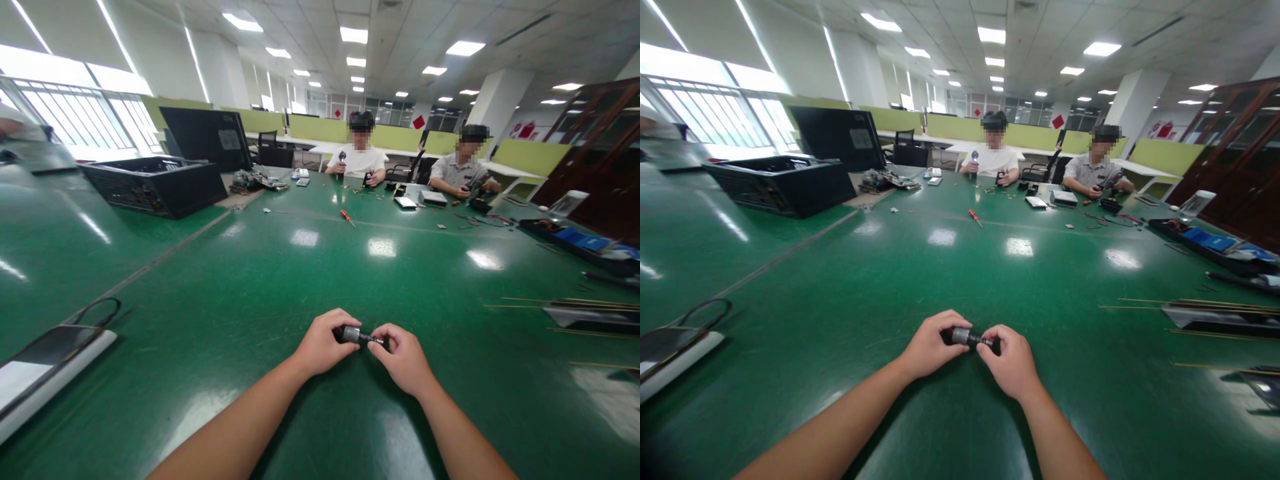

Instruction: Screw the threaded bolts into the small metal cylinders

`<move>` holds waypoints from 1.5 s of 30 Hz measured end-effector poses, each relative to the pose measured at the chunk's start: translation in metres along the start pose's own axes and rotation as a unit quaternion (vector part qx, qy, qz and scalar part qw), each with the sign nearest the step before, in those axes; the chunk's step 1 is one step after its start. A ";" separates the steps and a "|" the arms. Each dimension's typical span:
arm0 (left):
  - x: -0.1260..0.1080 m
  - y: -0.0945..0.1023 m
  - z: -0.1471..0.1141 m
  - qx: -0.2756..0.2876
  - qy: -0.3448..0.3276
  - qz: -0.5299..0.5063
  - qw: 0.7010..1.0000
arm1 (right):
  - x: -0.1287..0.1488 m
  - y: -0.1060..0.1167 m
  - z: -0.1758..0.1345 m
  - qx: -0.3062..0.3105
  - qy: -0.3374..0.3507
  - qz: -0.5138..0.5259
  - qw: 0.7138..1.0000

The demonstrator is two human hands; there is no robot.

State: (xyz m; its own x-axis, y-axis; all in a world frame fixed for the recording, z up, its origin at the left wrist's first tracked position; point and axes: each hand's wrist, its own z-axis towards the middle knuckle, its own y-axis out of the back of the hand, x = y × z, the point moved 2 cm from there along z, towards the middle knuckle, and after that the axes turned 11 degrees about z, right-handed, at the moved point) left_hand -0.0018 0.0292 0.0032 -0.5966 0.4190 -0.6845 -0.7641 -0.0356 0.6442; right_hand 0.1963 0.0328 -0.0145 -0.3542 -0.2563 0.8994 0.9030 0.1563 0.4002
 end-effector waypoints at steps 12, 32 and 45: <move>0.000 0.000 0.000 0.001 0.001 0.001 1.000 | 0.000 0.000 0.000 0.000 -0.003 -0.004 1.000; -0.001 0.001 0.001 -0.001 0.003 -0.001 1.000 | -0.004 0.000 0.001 -0.010 -0.004 0.018 1.000; 0.001 0.002 0.001 -0.003 0.014 -0.005 1.000 | -0.005 0.001 0.001 -0.010 -0.021 0.036 0.999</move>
State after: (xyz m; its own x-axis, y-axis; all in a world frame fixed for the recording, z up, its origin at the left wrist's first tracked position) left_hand -0.0034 0.0304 0.0038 -0.5947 0.3940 -0.7008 -0.7721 -0.0370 0.6344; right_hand 0.1986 0.0352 -0.0185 -0.2981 -0.2049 0.9323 0.9310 0.1533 0.3313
